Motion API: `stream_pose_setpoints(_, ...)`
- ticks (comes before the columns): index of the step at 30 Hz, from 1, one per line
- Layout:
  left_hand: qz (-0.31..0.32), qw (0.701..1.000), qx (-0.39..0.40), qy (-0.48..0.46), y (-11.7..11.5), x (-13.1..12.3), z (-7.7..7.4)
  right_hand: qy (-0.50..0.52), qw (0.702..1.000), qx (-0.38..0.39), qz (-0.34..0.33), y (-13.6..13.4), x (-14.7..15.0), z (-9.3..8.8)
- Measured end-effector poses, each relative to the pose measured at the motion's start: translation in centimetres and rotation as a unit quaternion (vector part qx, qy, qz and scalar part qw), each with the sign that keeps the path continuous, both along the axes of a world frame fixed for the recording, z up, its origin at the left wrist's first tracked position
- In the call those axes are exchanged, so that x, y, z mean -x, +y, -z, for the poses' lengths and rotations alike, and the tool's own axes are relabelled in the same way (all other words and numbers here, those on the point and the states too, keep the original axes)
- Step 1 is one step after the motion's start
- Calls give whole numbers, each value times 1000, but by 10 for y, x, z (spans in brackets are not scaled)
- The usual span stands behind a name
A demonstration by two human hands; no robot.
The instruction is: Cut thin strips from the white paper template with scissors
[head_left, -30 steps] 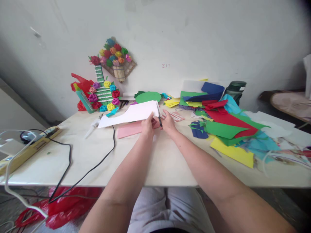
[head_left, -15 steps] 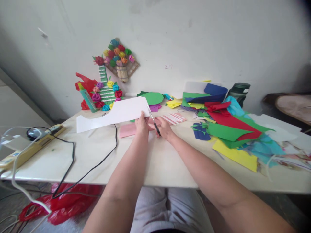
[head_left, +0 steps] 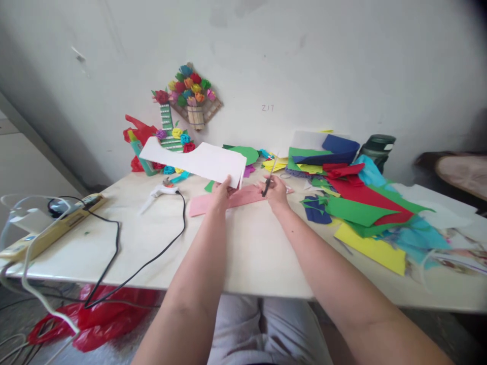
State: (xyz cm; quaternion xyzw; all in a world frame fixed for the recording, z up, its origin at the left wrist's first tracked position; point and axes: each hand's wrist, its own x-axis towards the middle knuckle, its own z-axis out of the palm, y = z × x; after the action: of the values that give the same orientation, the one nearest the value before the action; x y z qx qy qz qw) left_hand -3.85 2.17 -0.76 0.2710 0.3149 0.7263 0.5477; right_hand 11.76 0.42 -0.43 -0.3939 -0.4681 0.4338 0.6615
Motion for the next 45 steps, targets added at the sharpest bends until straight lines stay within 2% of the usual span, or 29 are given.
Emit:
stream_pose_setpoints(3,58,998,-14,29,-5,0,-3,31,999,4,43,8,-10,-1)
stream_pose_setpoints(7,96,993,-14,64,-14,-2,-7,48,997,36,57,8,-18,-7)
stream_pose_setpoints(11,145,986,15,79,-23,-6,-12,62,996,52,38,7,-23,-10)
stream_pose_setpoints(15,176,979,5,105,-25,-6,-13,26,998,44,-37,8,-26,-8)
stream_pose_setpoints(17,176,978,-5,107,-24,-5,-13,4,997,41,-65,8,-27,-6)
stream_pose_setpoints(20,163,982,-13,95,-21,-7,-11,3,997,40,-72,8,-27,-5)
stream_pose_setpoints(26,136,990,25,10,-15,-17,-6,54,998,26,-27,5,-19,-7)
stream_pose_setpoints(33,119,986,72,-93,-13,-34,-3,98,995,15,19,2,-11,-9)
stream_pose_setpoints(38,145,986,78,-38,-16,-47,-2,72,997,19,14,1,-6,-5)
stream_pose_setpoints(45,123,991,30,37,-12,-34,-1,57,998,24,4,1,-7,-5)
